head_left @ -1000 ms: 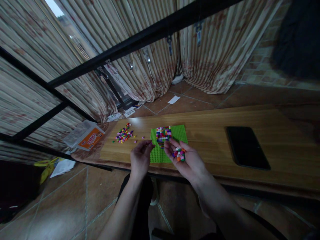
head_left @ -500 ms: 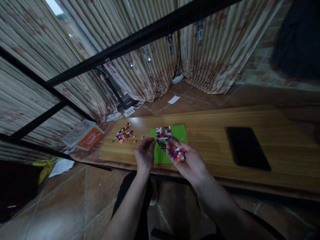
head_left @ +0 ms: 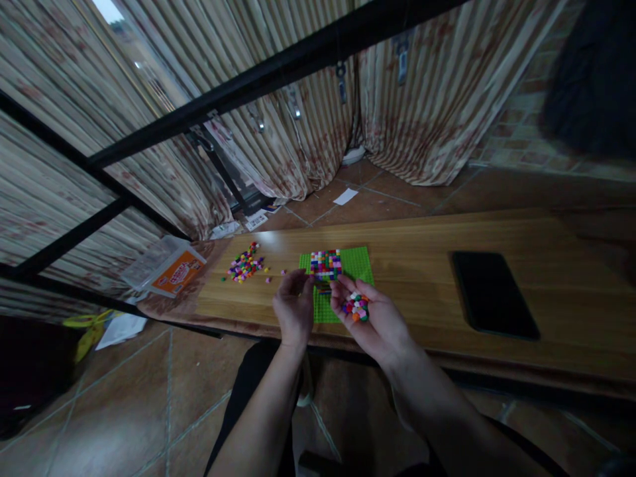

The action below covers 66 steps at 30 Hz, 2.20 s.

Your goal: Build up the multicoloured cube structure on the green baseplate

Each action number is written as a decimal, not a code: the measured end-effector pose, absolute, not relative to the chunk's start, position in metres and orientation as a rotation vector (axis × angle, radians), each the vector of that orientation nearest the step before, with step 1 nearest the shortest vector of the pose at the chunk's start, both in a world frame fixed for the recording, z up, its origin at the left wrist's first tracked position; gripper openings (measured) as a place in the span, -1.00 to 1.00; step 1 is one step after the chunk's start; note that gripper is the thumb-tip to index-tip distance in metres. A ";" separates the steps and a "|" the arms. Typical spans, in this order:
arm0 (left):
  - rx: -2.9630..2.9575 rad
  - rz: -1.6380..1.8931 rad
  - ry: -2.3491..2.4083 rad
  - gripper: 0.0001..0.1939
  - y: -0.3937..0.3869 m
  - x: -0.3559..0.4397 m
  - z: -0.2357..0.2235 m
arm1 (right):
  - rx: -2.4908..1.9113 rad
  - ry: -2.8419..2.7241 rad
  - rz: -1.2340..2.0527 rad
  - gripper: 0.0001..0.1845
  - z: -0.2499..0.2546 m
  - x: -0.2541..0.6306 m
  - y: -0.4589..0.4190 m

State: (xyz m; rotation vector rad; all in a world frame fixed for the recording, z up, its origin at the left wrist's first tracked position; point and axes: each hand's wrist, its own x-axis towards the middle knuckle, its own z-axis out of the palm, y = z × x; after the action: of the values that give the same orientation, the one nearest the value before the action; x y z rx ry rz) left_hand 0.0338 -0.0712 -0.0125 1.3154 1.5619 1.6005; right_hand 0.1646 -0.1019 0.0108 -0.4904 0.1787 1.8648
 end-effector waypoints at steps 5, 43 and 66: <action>1.402 1.553 1.668 -0.71 -0.074 0.035 -0.006 | -0.480 0.162 1.854 -0.73 0.009 0.164 -0.103; 1.419 1.399 1.803 -0.68 -0.074 0.023 -0.001 | -0.586 0.170 1.850 -0.66 0.023 0.165 -0.104; 0.939 1.684 1.457 -0.62 -0.098 0.041 0.018 | -0.495 0.094 1.762 -0.70 0.021 0.171 -0.095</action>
State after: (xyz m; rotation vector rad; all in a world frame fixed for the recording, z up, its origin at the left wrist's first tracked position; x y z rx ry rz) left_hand 0.0406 -0.0984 0.0184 0.9394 1.4566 1.6840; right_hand 0.1707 -0.0952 0.0210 -0.4952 0.0938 1.7624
